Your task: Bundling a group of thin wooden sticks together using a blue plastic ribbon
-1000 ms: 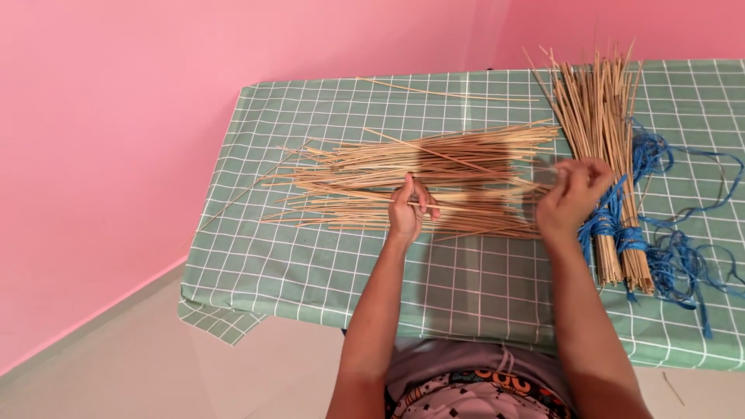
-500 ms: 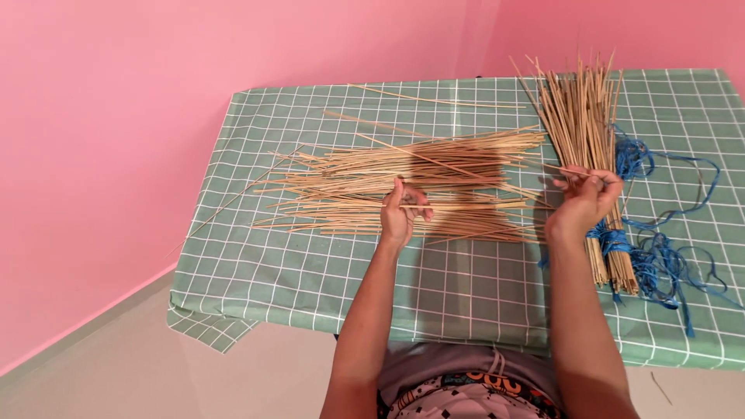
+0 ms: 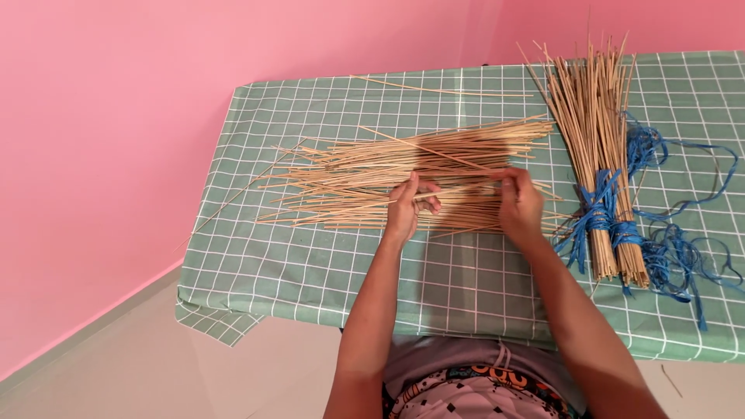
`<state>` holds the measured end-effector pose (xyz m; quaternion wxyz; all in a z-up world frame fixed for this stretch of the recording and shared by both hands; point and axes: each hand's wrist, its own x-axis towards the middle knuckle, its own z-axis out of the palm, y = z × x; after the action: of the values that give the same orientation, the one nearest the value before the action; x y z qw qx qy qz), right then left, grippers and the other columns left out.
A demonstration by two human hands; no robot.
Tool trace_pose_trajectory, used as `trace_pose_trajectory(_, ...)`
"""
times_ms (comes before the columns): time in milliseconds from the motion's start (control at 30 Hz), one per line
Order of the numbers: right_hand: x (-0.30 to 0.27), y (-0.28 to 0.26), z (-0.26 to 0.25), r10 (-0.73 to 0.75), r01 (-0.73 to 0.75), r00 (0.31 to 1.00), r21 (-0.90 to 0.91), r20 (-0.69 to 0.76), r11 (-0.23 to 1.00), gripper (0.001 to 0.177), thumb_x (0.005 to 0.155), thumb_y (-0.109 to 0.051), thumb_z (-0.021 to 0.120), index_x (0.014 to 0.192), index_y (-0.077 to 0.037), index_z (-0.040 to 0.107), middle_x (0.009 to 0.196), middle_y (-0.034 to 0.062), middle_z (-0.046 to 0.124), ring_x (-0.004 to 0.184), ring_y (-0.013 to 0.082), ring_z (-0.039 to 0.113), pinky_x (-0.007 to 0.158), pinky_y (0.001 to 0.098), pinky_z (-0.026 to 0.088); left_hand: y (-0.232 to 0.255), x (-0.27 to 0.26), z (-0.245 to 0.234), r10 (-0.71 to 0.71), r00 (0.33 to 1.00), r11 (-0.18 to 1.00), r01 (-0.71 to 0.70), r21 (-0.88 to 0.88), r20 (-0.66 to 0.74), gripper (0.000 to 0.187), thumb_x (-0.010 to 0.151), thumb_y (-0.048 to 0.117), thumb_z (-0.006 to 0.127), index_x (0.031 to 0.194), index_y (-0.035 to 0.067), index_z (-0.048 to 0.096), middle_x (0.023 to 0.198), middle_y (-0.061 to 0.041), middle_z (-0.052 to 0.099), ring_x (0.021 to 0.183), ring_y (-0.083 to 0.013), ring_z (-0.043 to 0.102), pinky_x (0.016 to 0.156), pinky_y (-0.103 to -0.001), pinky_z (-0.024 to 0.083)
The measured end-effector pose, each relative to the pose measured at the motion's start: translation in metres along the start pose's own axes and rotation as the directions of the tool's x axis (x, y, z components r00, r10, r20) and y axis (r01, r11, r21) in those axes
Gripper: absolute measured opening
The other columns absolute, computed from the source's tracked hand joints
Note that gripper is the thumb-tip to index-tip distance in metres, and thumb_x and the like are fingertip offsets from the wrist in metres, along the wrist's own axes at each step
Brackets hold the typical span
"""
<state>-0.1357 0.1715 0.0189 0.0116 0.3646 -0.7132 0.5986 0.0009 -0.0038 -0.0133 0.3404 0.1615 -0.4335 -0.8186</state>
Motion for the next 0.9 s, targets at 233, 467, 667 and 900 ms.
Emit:
trace_pose_trajectory(233,0.01,0.032,0.007,-0.283,0.269,0.953,-0.127,-0.107,0.955,0.015,0.101,-0.003,0.072,0.105,-0.014,0.082,0.104,0.0086,0.064,0.092,0.0254,0.066,0.078,0.0328,0.056,-0.01,0.006,-0.011,-0.028,0.998,0.998,0.025,-0.056,-0.055,0.063,0.108,0.045,0.051,0.091,-0.01,0.075,0.062,-0.021,0.066,0.059,-0.0312,0.075,0.049,-0.034,0.065)
trace_pose_trajectory(467,0.009,0.027,0.004,-0.422,0.394,0.901,-0.217,-0.102,0.893,0.031,0.092,0.009,0.066,0.112,-0.008,0.083,0.107,0.0134,0.069,0.094,0.0327,0.068,0.083,0.0389,0.055,-0.001,0.003,-0.004,-0.02,0.995,1.0,0.018,-0.023,-0.102,0.059,0.108,0.043,0.051,0.088,-0.008,0.073,0.061,-0.017,0.066,0.057,-0.0277,0.074,0.047,-0.032,0.064)
trace_pose_trajectory(667,0.024,0.068,-0.023,-0.431,0.399,0.898,-0.575,0.088,0.714,0.038,0.096,-0.017,0.06,0.129,-0.011,0.076,0.12,0.0108,0.074,0.116,0.0348,0.06,0.102,0.0496,0.041,0.001,0.002,-0.003,-0.021,0.995,1.0,0.02,-0.005,-0.102,0.058,0.107,0.04,0.054,0.081,-0.008,0.073,0.058,-0.018,0.064,0.054,-0.029,0.073,0.044,-0.032,0.063)
trace_pose_trajectory(900,0.014,0.09,-0.014,-0.272,0.319,0.941,-0.789,0.2,0.524,0.046,0.099,-0.034,0.067,0.144,-0.025,0.068,0.122,0.0006,0.072,0.122,0.0278,0.057,0.107,0.0535,0.034,0.004,0.0,0.0,-0.044,0.994,0.999,0.044,-0.002,-0.095,0.058,0.106,0.039,0.056,0.079,-0.01,0.072,0.057,-0.02,0.063,0.052,-0.0304,0.072,0.043,-0.031,0.062)
